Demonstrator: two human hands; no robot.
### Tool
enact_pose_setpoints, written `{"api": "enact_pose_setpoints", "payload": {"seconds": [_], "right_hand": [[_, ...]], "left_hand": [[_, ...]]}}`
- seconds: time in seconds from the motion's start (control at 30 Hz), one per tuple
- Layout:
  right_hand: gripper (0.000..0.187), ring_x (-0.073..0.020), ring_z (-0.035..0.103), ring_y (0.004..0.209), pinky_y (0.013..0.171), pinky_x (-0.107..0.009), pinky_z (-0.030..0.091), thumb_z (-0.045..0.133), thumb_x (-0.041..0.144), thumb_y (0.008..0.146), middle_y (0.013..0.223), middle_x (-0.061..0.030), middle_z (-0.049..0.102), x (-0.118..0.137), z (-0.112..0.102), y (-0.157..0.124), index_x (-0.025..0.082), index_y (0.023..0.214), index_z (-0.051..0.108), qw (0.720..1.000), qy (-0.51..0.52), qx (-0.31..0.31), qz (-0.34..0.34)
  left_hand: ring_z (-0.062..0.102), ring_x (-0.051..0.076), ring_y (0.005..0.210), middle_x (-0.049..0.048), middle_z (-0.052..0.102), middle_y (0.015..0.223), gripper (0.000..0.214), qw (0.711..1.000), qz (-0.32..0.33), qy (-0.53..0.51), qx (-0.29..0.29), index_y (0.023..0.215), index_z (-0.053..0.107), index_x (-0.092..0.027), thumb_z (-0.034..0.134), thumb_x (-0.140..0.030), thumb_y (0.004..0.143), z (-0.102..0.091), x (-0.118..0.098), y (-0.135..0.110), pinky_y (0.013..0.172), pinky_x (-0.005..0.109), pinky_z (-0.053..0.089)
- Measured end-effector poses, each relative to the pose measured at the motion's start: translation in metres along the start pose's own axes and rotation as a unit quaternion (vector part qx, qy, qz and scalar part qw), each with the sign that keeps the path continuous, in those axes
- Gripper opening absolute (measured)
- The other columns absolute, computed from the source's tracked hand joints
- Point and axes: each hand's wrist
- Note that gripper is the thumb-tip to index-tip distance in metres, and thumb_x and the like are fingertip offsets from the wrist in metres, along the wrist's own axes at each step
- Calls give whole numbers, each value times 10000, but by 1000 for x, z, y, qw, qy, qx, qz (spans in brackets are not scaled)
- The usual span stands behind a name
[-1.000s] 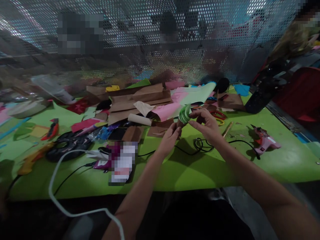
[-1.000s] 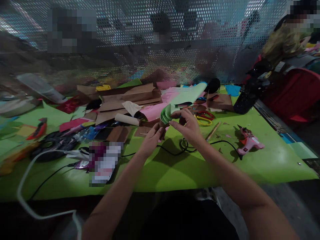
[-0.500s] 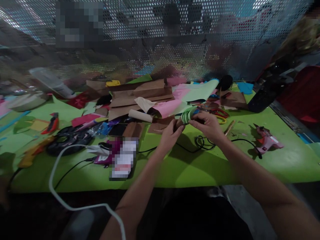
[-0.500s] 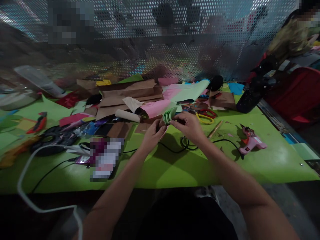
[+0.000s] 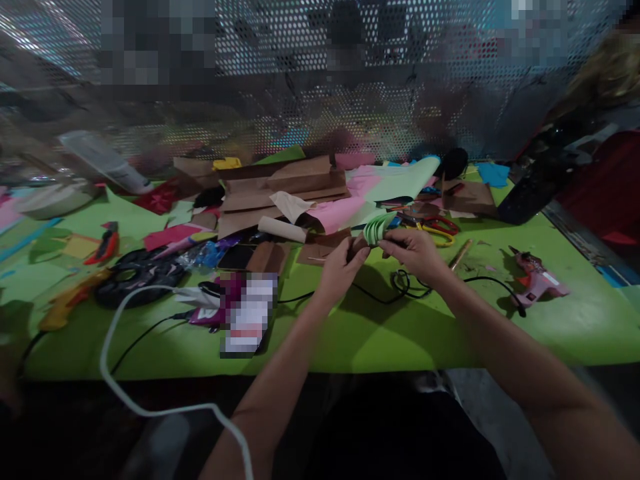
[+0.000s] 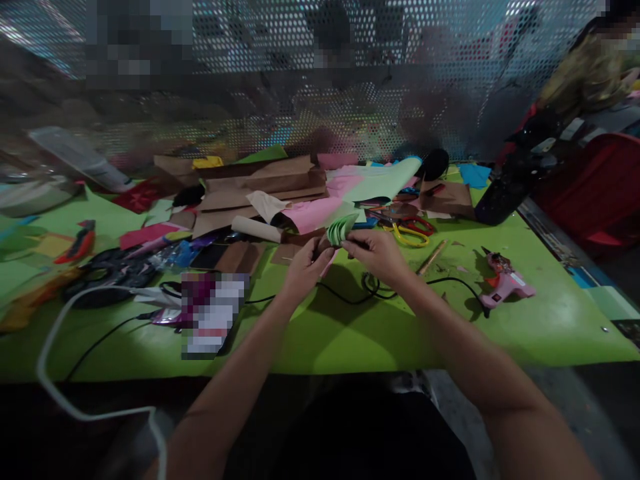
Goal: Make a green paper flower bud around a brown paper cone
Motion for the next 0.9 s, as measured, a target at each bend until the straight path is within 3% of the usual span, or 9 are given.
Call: {"api": "enact_pose_setpoints", "payload": {"seconds": [0.27, 0.5, 0.9], "right_hand": [[283, -89, 419, 501, 461, -226, 323, 630, 432, 833, 641, 4, 617, -3, 2, 3, 164, 771, 697, 990, 118, 29, 70], [281, -84, 433, 488, 451, -219, 340, 641, 435, 831, 629, 5, 625, -6, 1, 4, 163, 798, 700, 987, 126, 47, 89], [315, -99, 430, 513, 488, -234, 316, 617, 467, 825, 581, 23, 544, -1, -2, 2, 160, 785, 670, 991, 84, 62, 81]], "left_hand": [[534, 176, 863, 28, 632, 891, 274, 999, -14, -29, -4, 923, 578, -177, 558, -450, 905, -1, -4, 0, 781, 276, 436], [513, 161, 828, 11, 606, 855, 215, 1000, -22, -20, -3, 904, 564, -183, 570, -398, 913, 0, -4, 1, 755, 262, 432], [497, 166, 815, 8, 574, 836, 259, 1000, -5, -12, 4, 879, 516, -194, 530, -451, 910, 2, 2, 1, 742, 277, 408]]}}
Point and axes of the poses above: each hand's wrist, its own y-axis towards the middle knuckle, its own z-axis out of the palm, x = y × z
